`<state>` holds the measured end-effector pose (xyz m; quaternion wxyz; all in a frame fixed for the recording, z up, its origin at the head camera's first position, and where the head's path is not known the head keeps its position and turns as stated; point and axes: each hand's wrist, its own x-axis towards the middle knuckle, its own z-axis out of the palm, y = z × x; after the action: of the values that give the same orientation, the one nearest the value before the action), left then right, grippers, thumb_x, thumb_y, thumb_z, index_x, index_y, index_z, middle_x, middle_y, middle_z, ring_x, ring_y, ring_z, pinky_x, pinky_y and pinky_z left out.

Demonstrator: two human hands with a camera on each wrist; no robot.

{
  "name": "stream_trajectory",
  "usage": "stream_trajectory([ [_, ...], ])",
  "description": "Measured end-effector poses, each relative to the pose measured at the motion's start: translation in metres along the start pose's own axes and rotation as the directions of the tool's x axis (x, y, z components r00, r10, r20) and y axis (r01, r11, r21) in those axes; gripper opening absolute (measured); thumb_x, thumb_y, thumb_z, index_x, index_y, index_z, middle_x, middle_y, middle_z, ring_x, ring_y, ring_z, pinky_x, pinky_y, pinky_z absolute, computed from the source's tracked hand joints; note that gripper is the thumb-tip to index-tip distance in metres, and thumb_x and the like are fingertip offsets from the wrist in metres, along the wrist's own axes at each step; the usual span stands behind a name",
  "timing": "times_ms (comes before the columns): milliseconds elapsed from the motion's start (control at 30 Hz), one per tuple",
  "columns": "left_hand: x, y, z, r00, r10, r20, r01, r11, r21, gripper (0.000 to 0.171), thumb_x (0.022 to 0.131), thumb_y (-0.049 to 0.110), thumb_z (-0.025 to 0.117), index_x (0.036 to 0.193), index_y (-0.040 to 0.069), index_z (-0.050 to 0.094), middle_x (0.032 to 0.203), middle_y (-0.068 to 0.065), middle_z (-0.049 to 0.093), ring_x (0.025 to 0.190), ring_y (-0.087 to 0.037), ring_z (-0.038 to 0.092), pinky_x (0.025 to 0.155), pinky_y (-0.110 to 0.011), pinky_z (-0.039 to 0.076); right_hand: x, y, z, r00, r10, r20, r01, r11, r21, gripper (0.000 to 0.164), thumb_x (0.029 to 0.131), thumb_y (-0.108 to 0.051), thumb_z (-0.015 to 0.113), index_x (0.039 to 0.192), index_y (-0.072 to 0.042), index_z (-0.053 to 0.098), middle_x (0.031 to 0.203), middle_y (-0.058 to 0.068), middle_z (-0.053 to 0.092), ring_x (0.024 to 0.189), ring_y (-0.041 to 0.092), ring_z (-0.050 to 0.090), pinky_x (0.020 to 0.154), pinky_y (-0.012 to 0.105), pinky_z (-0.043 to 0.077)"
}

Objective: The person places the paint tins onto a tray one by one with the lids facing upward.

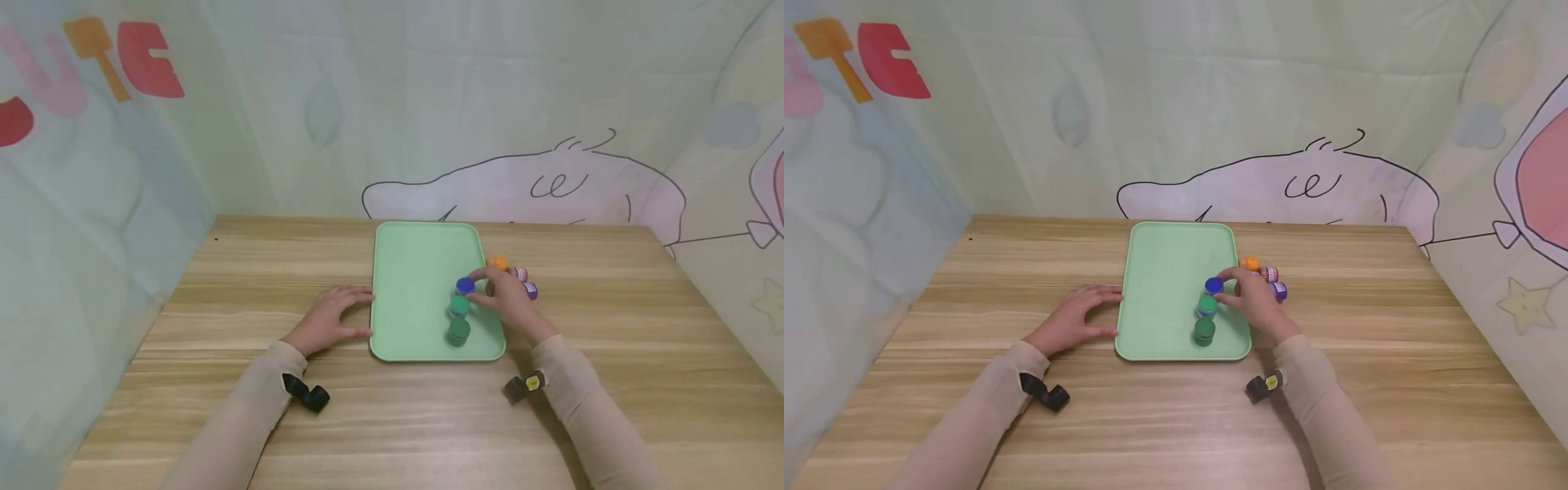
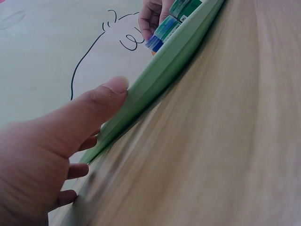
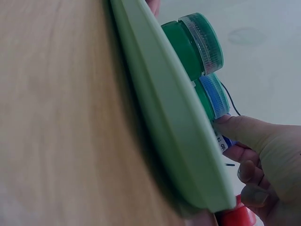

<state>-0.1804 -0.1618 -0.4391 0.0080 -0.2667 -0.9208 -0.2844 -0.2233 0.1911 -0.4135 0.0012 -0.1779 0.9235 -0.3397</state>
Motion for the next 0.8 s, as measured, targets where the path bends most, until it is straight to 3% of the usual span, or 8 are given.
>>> stream_trajectory([
  [300,0.0008,-0.0003,0.0004,1.0,-0.006,0.001,0.006,1.0,0.001,0.066,0.08,0.044,0.075,0.136,0.015,0.055,0.145,-0.005,0.05,0.137,-0.032,0.04,0.115,-0.057,0.024,0.0003,0.0012,0.003,1.0,-0.028,0.006,0.028,1.0,-0.006,0.036,0.085,-0.02,0.073,0.118,-0.008,0.066,0.081,0.005,0.062,0.068,0.015,0.048,0.058,0.022,0.04],
  [800,0.0004,0.0006,-0.0003,1.0,0.0,-0.006,0.0,1.0,-0.003,0.066,0.08,0.043,0.075,0.135,0.014,0.055,0.145,-0.006,0.05,0.136,-0.033,0.041,0.114,-0.058,0.025,-0.0017,-0.0013,0.0036,1.0,-0.029,0.013,0.029,1.0,-0.009,0.039,0.086,-0.018,0.072,0.122,-0.007,0.064,0.09,0.004,0.063,0.073,0.015,0.048,0.061,0.022,0.04],
])
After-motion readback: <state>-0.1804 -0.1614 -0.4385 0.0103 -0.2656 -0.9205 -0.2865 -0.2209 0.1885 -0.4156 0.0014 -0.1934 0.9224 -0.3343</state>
